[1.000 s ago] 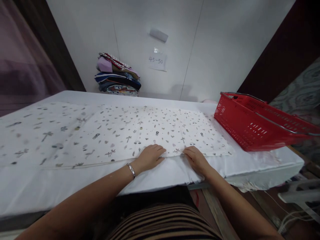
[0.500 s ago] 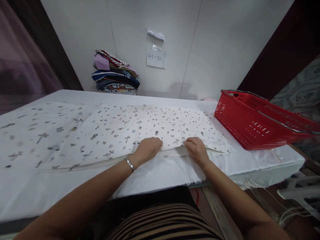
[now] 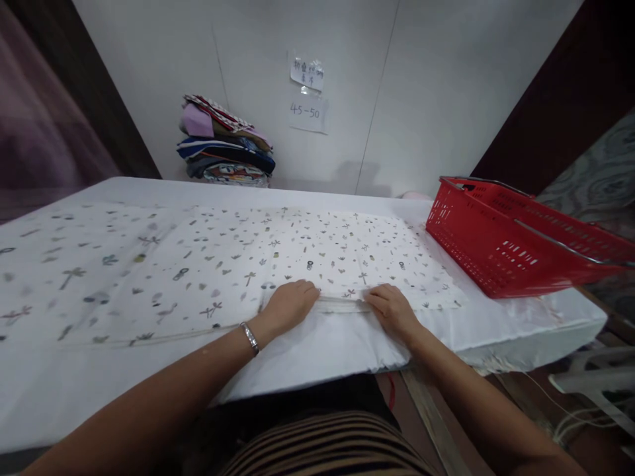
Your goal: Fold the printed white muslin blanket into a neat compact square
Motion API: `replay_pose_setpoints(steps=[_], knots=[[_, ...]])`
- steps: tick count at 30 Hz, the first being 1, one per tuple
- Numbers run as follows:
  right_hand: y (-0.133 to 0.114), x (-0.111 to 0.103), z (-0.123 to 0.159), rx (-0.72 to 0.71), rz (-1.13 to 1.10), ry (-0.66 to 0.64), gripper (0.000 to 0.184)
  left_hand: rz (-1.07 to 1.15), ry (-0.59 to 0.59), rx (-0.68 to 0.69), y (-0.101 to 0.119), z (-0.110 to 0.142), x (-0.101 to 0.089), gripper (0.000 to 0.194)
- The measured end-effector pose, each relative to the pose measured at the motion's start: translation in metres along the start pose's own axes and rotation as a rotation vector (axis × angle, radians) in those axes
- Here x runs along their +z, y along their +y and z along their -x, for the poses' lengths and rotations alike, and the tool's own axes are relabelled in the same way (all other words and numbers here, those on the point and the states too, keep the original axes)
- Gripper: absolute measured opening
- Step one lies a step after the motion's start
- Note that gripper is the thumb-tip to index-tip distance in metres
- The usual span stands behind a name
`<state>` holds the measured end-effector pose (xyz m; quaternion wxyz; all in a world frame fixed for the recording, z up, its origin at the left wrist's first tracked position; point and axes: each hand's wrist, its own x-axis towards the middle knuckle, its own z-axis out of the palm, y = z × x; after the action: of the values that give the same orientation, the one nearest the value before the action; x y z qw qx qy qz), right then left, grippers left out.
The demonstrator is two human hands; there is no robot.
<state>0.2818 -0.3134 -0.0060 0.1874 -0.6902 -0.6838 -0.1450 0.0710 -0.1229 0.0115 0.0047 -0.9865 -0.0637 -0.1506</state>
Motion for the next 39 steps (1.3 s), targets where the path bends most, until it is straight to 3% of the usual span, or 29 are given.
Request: replay_pose_setpoints(steps=[3,7,21,25,31,39], knots=[[-0.001,0.001,0.0,0.005,0.051,0.011,0.022,-0.123,-0.002,0.041,-0.002,0.001,0.004,0.023],[-0.005,0.003,0.007,-0.045,0.036,-0.1,0.024,-0.126,-0.032,0.175,-0.002,0.012,0.018,0.02],[-0.009,-0.012,0.003,-0.08,-0.006,-0.262,0.026,-0.045,-0.03,0.155,0.007,0.015,0.012,0.018],[-0.007,-0.009,0.001,-0.089,0.052,-0.263,0.023,-0.116,-0.048,0.188,0.01,0.008,0.012,0.02],[-0.007,-0.017,0.003,-0.036,-0.034,-0.201,0.027,-0.106,0.002,0.161,0.016,0.013,0.008,0.026],[-0.011,-0.025,0.002,-0.055,-0.145,-0.336,0.024,-0.036,-0.008,0.17,0.024,0.017,0.014,0.022]])
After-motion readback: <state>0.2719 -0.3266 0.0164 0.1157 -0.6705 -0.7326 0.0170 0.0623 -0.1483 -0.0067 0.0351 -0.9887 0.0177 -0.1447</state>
